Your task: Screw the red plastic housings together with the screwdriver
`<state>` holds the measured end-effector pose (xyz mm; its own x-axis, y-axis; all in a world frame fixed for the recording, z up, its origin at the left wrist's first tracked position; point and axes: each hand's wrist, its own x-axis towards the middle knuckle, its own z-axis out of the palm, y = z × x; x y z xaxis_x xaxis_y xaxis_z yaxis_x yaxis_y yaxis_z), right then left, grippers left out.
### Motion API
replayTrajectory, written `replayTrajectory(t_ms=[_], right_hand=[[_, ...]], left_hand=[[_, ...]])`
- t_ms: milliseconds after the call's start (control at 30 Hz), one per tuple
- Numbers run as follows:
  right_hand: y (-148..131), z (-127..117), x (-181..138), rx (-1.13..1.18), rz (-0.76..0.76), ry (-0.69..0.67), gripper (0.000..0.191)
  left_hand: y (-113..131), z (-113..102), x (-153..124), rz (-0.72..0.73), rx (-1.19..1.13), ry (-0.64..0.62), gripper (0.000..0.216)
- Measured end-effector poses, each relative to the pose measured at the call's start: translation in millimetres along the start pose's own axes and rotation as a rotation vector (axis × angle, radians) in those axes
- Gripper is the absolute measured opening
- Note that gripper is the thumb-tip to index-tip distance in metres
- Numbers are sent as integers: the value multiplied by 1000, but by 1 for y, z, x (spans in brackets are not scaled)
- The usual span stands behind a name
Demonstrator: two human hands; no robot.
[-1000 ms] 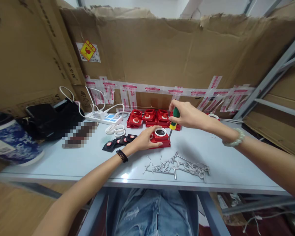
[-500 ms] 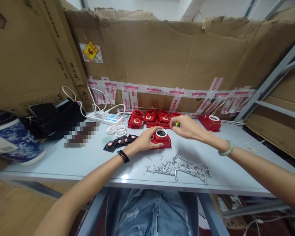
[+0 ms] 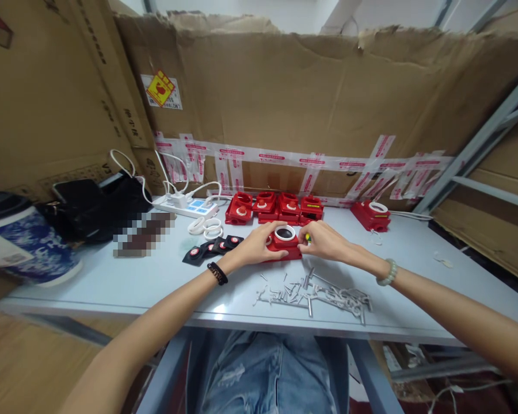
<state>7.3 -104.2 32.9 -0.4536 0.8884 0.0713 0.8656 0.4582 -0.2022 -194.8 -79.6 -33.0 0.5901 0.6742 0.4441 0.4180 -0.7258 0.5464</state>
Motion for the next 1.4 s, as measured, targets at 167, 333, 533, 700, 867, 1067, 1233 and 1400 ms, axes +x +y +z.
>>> replayTrajectory(t_ms=[167, 333, 533, 700, 867, 1067, 1233, 1400], right_hand=[[-4, 8, 3, 61, 80, 38, 10], [-8, 7, 4, 90, 164, 41, 13], [-5, -4, 0, 142, 182, 18, 22], [-4, -1, -1, 101, 141, -20, 14], [-3, 1, -3, 78, 101, -3, 12], [-2, 2, -1, 94, 105, 14, 12], [-2, 3, -2, 113, 69, 15, 10], [-5, 11, -4, 107, 125, 68, 12]], left_hand=[[-1, 0, 1, -5, 1, 3, 67], [-2, 0, 1, -11, 7, -7, 67], [-2, 0, 1, -4, 6, -11, 66], [-2, 1, 1, 2, 9, -7, 65], [-4, 2, 1, -7, 16, -8, 66], [-5, 2, 1, 5, 12, -3, 66], [-4, 1, 1, -2, 13, -7, 67], [-2, 1, 1, -15, 4, -8, 66]])
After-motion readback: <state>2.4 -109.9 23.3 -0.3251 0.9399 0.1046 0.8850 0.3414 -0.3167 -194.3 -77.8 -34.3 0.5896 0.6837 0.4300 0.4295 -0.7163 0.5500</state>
